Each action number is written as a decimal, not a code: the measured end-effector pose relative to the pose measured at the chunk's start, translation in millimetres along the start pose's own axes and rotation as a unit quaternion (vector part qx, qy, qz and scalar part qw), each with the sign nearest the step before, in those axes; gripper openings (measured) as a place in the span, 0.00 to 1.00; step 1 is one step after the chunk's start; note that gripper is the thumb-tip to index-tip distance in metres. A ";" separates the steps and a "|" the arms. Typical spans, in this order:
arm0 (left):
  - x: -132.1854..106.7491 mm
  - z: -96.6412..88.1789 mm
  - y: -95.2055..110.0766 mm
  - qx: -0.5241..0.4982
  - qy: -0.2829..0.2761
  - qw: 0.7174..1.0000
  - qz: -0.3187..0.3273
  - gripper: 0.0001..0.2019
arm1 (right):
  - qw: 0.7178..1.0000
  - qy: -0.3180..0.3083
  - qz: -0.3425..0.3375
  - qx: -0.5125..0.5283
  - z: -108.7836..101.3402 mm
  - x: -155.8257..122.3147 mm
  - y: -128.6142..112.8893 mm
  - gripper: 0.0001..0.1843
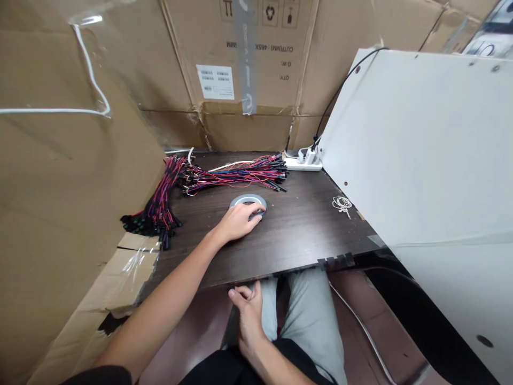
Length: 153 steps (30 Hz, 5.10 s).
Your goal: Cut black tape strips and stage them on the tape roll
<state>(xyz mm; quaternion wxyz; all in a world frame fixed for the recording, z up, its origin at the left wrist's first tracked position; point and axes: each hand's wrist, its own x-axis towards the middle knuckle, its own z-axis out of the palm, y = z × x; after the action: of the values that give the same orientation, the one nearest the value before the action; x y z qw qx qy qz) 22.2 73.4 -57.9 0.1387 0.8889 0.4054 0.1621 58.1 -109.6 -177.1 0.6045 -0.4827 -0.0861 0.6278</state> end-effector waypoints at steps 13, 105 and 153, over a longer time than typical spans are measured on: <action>0.2 -1.0 -0.7 0.002 -0.008 1.000 0.001 0.15 | 0.999 0.004 -0.013 -0.033 2.2 3.1 -4.1 0.33; -0.6 -5.0 0.3 -0.126 0.028 0.991 -0.020 0.14 | 0.993 0.050 -0.007 -0.104 -6.0 -6.1 -10.4 0.25; -4.4 -3.8 20.5 -0.256 0.156 0.952 0.063 0.11 | 0.709 0.028 -0.531 -0.463 23.6 46.2 -164.7 0.52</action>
<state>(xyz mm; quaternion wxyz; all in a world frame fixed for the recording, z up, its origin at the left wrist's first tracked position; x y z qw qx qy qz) 31.7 57.5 -47.4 0.2862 0.8107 0.3100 0.4060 161.7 -17.5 -74.1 0.5413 -0.5941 -0.5909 0.0705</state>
